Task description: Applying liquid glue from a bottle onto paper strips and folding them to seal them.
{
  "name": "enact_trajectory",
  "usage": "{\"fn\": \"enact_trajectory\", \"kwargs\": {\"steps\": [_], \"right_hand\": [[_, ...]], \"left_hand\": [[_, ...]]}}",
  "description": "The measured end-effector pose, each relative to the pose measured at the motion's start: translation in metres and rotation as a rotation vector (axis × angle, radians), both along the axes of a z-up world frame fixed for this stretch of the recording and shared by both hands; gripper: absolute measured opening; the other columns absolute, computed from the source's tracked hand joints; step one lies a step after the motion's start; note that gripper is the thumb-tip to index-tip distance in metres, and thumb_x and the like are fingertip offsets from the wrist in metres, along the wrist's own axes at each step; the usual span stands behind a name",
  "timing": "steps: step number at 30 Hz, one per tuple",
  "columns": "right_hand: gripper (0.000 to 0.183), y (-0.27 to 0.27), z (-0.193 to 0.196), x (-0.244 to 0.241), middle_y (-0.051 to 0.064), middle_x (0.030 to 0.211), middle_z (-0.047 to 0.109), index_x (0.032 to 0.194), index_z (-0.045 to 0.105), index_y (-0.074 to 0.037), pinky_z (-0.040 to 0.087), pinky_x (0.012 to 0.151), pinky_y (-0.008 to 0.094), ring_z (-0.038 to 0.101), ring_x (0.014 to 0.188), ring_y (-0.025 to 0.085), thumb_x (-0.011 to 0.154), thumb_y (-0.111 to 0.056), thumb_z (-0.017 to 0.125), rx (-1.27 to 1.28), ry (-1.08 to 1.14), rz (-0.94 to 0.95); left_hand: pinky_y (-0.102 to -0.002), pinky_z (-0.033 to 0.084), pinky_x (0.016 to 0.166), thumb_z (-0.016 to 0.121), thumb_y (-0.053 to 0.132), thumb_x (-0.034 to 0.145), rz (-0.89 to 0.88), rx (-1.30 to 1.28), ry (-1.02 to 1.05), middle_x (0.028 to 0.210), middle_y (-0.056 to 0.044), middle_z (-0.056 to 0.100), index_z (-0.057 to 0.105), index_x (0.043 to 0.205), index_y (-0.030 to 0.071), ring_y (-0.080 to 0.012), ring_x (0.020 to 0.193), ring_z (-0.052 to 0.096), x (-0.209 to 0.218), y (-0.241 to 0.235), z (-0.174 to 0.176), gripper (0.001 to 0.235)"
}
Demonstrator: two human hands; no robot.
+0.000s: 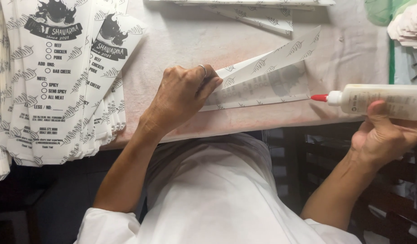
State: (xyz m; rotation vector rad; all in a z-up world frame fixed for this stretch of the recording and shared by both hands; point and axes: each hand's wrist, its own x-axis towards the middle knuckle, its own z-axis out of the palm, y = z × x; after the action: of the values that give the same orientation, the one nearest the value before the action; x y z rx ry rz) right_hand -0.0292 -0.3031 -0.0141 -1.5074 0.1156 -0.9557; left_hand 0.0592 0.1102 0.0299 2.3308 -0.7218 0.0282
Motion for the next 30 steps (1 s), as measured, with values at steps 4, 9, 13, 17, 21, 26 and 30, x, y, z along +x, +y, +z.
{"fn": "enact_trajectory", "kwargs": {"steps": [4,9,13,17,21,26,30], "right_hand": [[0.051,0.009,-0.005,0.003,0.011,0.109,0.058,0.119,0.058,-0.001,0.066,0.098,0.048,0.064,0.106,0.028,0.084,0.005,0.094,-0.028,0.060,0.007],[0.063,0.014,-0.037,0.006,0.027,0.127,0.055,0.128,0.045,0.000,0.061,0.109,0.059,0.061,0.119,0.039,0.084,0.011,0.090,0.001,-0.048,0.059],[0.064,0.057,-0.035,0.012,0.021,0.124,0.056,0.133,0.052,-0.004,0.058,0.104,0.052,0.059,0.116,0.035,0.083,0.018,0.084,0.049,0.023,0.153],[0.046,0.119,-0.016,0.020,0.005,0.091,0.061,0.102,0.061,-0.004,0.059,0.077,0.031,0.064,0.087,0.018,0.068,-0.003,0.094,0.130,0.145,0.221],[0.047,0.165,-0.004,0.026,0.002,0.090,0.063,0.097,0.061,-0.005,0.058,0.076,0.029,0.065,0.087,0.016,0.068,-0.014,0.096,0.111,0.155,0.352],[0.045,0.207,-0.003,0.028,0.001,0.090,0.062,0.090,0.055,-0.011,0.060,0.076,0.032,0.063,0.085,0.014,0.069,-0.012,0.096,0.116,0.177,0.454],[0.046,0.232,0.003,0.031,-0.002,0.088,0.059,0.086,0.051,-0.016,0.059,0.078,0.031,0.062,0.085,0.014,0.071,-0.006,0.093,0.137,0.176,0.524]], "left_hand": [[-0.034,0.042,0.051,0.061,0.025,0.109,0.009,-0.004,0.030,0.051,0.004,0.044,0.061,0.084,0.010,-0.0118,0.042,0.043,0.002,0.001,0.002,0.029],[-0.039,0.045,0.058,0.065,0.025,0.105,0.042,-0.012,0.088,0.057,0.000,0.061,0.064,0.083,0.009,-0.0182,0.048,0.058,0.009,-0.001,0.004,0.027],[-0.036,0.048,0.056,0.067,0.026,0.100,0.070,-0.061,0.189,0.070,-0.003,0.075,0.075,0.086,0.008,-0.0143,0.058,0.066,0.016,-0.001,0.006,0.024],[-0.038,0.047,0.057,0.067,0.031,0.096,0.055,-0.113,0.217,0.081,-0.004,0.080,0.076,0.082,0.007,-0.0166,0.064,0.069,0.028,0.004,-0.004,0.029],[-0.033,0.035,0.054,0.068,0.027,0.102,0.061,-0.133,0.324,0.060,0.004,0.044,0.051,0.065,0.008,-0.0089,0.059,0.039,0.032,0.011,0.000,0.045],[-0.031,0.023,0.053,0.066,0.027,0.103,0.020,-0.263,0.416,0.063,0.006,0.027,0.031,0.064,0.014,-0.0076,0.060,0.026,0.033,0.014,0.001,0.054],[-0.031,0.029,0.054,0.066,0.030,0.099,0.018,-0.270,0.386,0.064,0.006,0.033,0.042,0.063,0.012,-0.0079,0.063,0.032,0.037,0.013,-0.009,0.048]]}}
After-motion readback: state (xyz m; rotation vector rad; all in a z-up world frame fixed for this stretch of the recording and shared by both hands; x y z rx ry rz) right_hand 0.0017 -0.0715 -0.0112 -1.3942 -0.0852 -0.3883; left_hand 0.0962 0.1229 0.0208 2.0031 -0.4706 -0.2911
